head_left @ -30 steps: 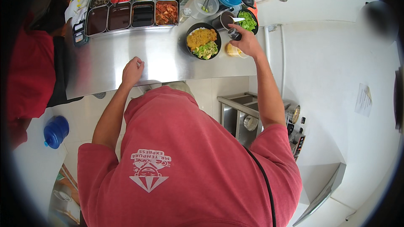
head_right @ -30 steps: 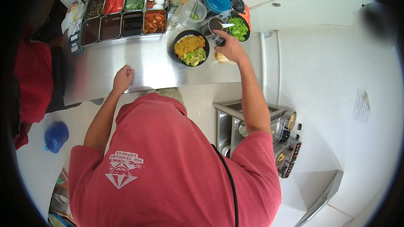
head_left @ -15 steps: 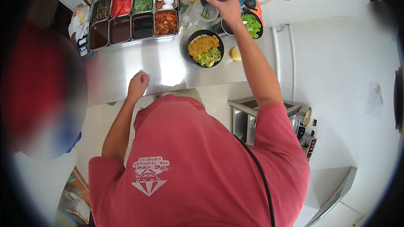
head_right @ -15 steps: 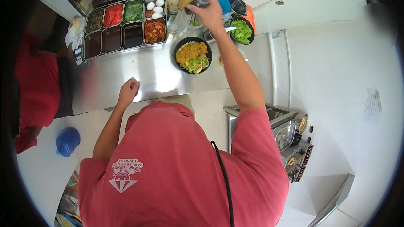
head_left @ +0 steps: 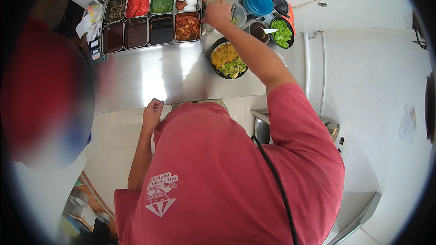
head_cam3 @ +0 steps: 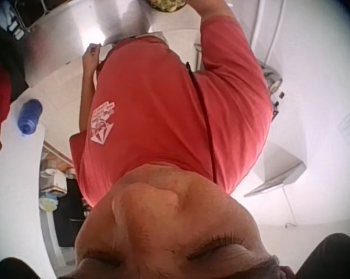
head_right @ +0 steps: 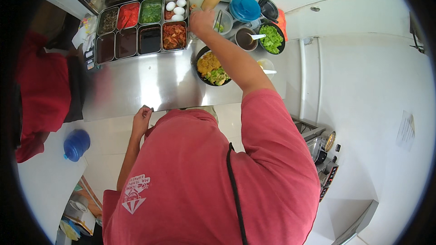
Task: The person assembles two rice bowls by adding cooked egg, lettuce, sauces, and fried items from a wok. They then carry the bowls to the counter and place them on a tray with side dishes.
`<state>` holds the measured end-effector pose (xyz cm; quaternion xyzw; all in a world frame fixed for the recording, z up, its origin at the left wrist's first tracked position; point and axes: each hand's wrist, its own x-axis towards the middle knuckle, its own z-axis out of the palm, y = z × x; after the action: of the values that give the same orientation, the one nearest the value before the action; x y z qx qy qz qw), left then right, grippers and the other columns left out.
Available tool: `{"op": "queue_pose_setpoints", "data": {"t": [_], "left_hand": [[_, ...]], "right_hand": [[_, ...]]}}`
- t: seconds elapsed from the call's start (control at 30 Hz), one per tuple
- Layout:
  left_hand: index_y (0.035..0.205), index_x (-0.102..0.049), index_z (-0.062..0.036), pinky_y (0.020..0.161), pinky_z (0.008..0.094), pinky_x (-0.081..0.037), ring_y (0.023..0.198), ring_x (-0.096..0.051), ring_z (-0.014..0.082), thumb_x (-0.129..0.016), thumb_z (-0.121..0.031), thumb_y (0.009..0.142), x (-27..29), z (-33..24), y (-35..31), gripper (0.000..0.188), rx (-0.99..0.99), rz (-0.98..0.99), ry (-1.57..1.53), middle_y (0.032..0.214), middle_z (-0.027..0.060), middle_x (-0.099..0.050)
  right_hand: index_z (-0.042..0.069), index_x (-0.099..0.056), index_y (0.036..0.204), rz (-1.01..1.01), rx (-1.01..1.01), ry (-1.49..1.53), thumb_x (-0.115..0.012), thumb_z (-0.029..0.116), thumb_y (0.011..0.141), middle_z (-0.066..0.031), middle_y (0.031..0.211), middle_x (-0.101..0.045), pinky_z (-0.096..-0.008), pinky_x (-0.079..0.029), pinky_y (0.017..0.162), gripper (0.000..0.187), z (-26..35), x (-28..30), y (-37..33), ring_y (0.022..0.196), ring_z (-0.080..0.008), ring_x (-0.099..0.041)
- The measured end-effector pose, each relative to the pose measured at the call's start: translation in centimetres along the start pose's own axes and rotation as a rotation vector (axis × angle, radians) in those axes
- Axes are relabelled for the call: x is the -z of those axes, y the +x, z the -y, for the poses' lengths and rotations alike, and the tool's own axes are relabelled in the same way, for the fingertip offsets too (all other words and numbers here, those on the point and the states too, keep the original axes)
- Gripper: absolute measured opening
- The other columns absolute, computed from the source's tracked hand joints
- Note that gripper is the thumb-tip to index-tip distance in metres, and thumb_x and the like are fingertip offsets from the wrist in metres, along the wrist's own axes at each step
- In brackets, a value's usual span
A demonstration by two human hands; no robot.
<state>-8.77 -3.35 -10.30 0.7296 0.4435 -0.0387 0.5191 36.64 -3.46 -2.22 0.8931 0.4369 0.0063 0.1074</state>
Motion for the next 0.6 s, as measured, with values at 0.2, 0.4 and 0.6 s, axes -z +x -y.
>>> {"op": "queue_pose_setpoints", "data": {"t": [0.2, 0.4, 0.6], "left_hand": [[0.108, -0.067, -0.0017, 0.07, 0.0348, -0.051, 0.075, -0.064, 0.0202, -0.063, -0.027, 0.097, 0.0, 1.5, 0.2, 0.028, -0.021, -0.045, -0.027, 0.086, 0.0116, -0.069], [0.104, -0.066, -0.0015, 0.071, 0.0359, -0.051, 0.074, -0.065, 0.022, -0.062, -0.026, 0.097, 0.9, 1.9, -0.1, 0.025, -0.003, -0.067, -0.019, 0.086, 0.0122, -0.069], [0.105, -0.065, -0.0016, 0.072, 0.0371, -0.052, 0.075, -0.066, 0.0246, -0.062, -0.027, 0.097, 1.6, 2.6, -1.5, 0.027, 0.036, -0.107, 0.016, 0.086, 0.0133, -0.069]], "right_hand": [[0.008, -0.07, 0.11, 0.118, -0.049, 0.144, -0.079, 0.055, 0.075, -0.0115, 0.108, -0.072, -0.0472, -0.051, 0.088, 0.059, -0.2, 0.1, 1.3, 0.106, -0.0326, -0.066], [0.007, -0.07, 0.114, 0.014, -0.127, 0.147, -0.075, 0.055, 0.079, -0.0164, 0.113, -0.072, -0.0477, -0.054, 0.09, 0.059, -2.3, 1.3, 4.4, 0.106, -0.0342, -0.069], [0.007, -0.071, 0.117, 0.194, -0.124, 0.164, -0.071, 0.057, 0.082, -0.0125, 0.116, -0.072, -0.0432, -0.056, 0.087, 0.06, -2.4, -1.6, 6.6, 0.107, -0.03, -0.07]]}}
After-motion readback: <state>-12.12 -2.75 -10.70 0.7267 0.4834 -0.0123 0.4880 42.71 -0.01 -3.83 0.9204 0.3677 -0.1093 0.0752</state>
